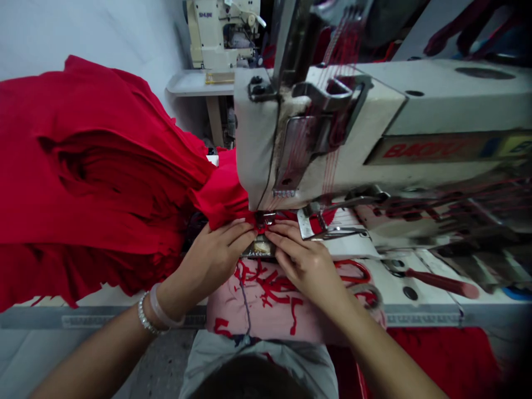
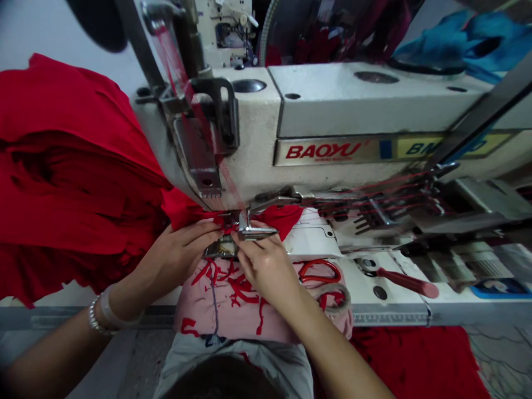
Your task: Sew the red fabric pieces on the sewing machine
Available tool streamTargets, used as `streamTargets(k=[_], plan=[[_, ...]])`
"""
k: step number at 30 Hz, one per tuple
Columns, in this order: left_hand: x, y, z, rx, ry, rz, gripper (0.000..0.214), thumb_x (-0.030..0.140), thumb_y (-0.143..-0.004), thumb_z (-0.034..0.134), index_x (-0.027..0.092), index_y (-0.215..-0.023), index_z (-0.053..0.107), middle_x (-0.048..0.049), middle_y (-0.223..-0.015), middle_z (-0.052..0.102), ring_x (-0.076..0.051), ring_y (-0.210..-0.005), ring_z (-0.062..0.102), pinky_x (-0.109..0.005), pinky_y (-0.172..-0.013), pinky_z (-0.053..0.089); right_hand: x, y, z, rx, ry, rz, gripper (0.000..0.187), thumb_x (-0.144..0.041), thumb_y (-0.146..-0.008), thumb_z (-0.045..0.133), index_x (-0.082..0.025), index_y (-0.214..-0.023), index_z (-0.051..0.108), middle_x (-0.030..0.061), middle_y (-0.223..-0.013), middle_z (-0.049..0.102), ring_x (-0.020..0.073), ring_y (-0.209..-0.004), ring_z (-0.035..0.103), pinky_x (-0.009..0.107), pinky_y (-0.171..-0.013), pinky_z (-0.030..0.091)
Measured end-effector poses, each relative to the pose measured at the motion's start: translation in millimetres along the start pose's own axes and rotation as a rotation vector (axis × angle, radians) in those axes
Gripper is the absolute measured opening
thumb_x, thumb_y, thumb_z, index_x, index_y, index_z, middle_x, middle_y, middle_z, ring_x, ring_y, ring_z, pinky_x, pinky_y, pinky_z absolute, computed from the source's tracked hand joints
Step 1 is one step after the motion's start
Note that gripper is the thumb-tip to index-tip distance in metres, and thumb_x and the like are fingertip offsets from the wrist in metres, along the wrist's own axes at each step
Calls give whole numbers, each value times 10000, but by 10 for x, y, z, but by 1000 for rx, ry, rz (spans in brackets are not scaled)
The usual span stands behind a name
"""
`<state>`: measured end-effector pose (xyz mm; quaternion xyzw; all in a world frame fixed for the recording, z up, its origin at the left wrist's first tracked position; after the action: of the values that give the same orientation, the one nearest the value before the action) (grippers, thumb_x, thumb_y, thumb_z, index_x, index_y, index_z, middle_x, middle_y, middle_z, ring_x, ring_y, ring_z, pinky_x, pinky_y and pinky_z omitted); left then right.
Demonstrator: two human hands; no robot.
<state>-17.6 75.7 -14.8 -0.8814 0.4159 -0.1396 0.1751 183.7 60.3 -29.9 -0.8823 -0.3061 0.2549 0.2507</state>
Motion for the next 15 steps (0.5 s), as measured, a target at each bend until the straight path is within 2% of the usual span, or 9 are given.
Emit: streamTargets(k=[8, 12, 15], plan=[[71, -4, 13, 30, -151, 34, 347, 86, -962, 401, 104, -1244, 603, -120, -1268, 656, -258, -1174, 615, -422, -931, 474, -42, -15, 24, -33, 71, -9, 327, -96, -923, 459, -73, -1185, 653, 173, -1160, 665, 236, -1149, 604, 397, -893, 587], [162, -2, 11, 14, -225, 8, 358, 76, -953, 399, 78, -1257, 588, -123, -1255, 658, -252, -1157, 615, -402, -894, 487, -33, -14, 14, -41, 92, -23, 345, -78, -916, 449, -82, -1198, 648, 155, -1167, 670, 250, -1134, 608, 432, -908, 587], [247, -14, 12, 30, -249, -12, 383, 50, -943, 356, 60, -1252, 583, -133, -1243, 657, -248, -1145, 619, -378, -858, 501, -55, -16, 30, -47, 114, -40, 355, -49, -903, 453, -72, -1202, 644, 143, -1153, 679, 249, -1125, 609, 412, -911, 587]])
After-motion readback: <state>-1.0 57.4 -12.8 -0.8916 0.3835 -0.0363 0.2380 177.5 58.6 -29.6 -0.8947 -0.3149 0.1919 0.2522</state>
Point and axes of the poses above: each hand's wrist, its own y-axis away from the middle knuckle, its own z-axis out of the palm, x = y × z, the point moved 2 cm from there along -y, towards the middle knuckle
